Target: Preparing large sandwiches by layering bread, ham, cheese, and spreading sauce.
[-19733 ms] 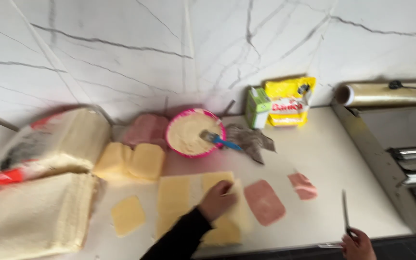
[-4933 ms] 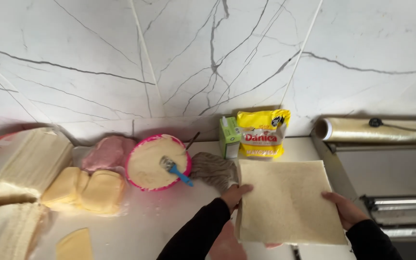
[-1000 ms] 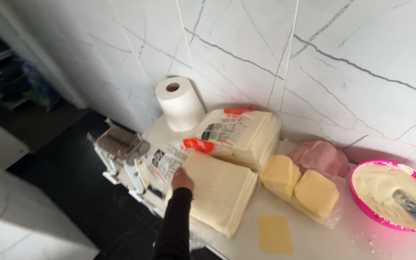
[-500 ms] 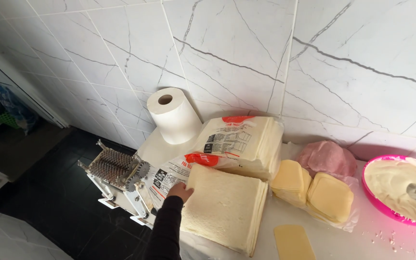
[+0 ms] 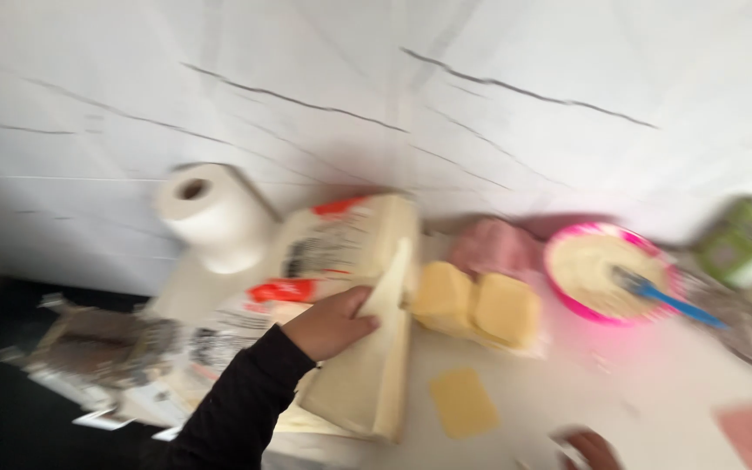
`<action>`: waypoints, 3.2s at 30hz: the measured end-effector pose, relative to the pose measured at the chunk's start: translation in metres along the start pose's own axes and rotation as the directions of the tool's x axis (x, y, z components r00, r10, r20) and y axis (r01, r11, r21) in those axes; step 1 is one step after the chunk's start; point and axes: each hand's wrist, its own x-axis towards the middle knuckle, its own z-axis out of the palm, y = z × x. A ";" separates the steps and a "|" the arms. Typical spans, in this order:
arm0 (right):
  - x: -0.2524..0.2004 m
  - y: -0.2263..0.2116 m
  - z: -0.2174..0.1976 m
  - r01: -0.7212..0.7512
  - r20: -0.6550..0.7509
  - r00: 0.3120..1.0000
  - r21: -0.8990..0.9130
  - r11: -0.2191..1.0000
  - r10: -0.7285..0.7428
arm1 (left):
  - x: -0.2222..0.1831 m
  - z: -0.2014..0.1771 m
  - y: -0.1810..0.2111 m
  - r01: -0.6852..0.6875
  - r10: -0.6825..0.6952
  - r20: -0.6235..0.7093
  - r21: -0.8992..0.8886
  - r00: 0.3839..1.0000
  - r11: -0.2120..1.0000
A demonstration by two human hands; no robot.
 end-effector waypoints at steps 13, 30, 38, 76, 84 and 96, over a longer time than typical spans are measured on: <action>0.009 0.055 -0.130 -0.281 0.069 0.795 0.922 0.266 0.602 | 0.138 0.297 0.019 -0.040 0.289 0.176 -0.791 0.941 0.611; 0.211 0.109 -0.248 -0.076 -0.201 0.848 0.869 0.488 0.491 | 0.130 0.456 -0.075 0.471 -0.519 -0.074 -0.329 0.851 0.819; 0.248 -0.015 -0.302 0.128 -0.374 0.912 -0.136 0.982 -0.171 | 0.055 0.463 -0.074 0.215 -0.195 -0.141 0.148 0.971 0.965; 0.117 0.064 -0.197 -0.148 -0.476 0.798 0.441 0.885 0.370 | 0.054 0.505 -0.170 -0.357 0.381 0.051 0.479 0.923 0.802; 0.126 -0.038 -0.200 0.275 -0.223 0.932 -0.075 0.959 -0.285 | 0.061 0.518 -0.193 -0.342 0.372 0.037 0.486 0.928 0.804; 0.159 -0.048 -0.262 0.203 -0.479 0.834 -0.197 0.959 -0.275 | 0.025 0.476 -0.141 -0.164 0.166 -0.015 0.091 0.986 0.982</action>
